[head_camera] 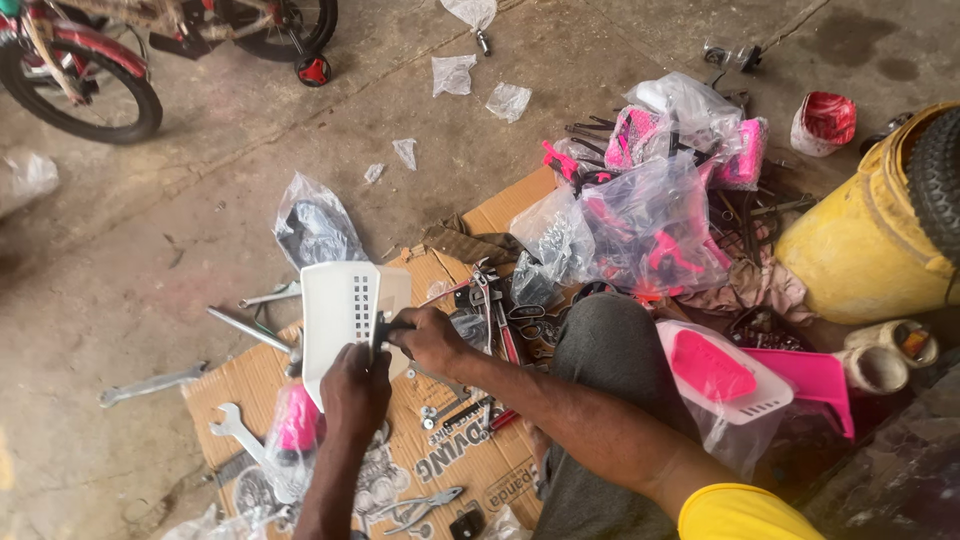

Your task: The person assembles a white plastic bicycle basket by attaching a black metal bracket to its underside. They insert bolts and washers, then use pliers to tighten the fasteners and secure the bracket in place.

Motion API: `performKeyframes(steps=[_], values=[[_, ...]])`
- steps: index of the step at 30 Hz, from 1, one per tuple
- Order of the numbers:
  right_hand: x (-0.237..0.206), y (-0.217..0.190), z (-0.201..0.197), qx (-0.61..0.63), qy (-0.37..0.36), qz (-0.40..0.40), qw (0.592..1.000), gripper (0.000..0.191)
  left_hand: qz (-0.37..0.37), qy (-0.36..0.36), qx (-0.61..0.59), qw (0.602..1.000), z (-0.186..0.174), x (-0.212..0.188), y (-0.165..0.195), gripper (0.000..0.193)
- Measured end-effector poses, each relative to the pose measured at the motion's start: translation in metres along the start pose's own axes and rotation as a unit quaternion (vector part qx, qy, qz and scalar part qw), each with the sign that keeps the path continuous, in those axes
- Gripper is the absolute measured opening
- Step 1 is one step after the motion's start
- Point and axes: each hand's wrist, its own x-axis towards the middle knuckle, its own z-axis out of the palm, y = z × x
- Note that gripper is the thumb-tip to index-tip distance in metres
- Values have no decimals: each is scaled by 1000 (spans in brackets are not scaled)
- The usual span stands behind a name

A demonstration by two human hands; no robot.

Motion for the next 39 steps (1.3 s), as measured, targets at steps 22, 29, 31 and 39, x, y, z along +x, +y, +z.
performKeyframes(steps=[22,29,31,39], values=[[-6,-22,-6,6,-35,1,999,13,39,58,-50,996,0,0,-13,16],[-18,-44,-21,-474,42,-208,854,35,75,-70,77,992,-2,1,-20,8],[-24,-45,-20,-484,1,-260,836,24,129,-130,135,974,-2,-1,-14,11],[-19,-23,-9,-518,-204,-22,830,32,252,-18,193,948,-8,-2,7,19]])
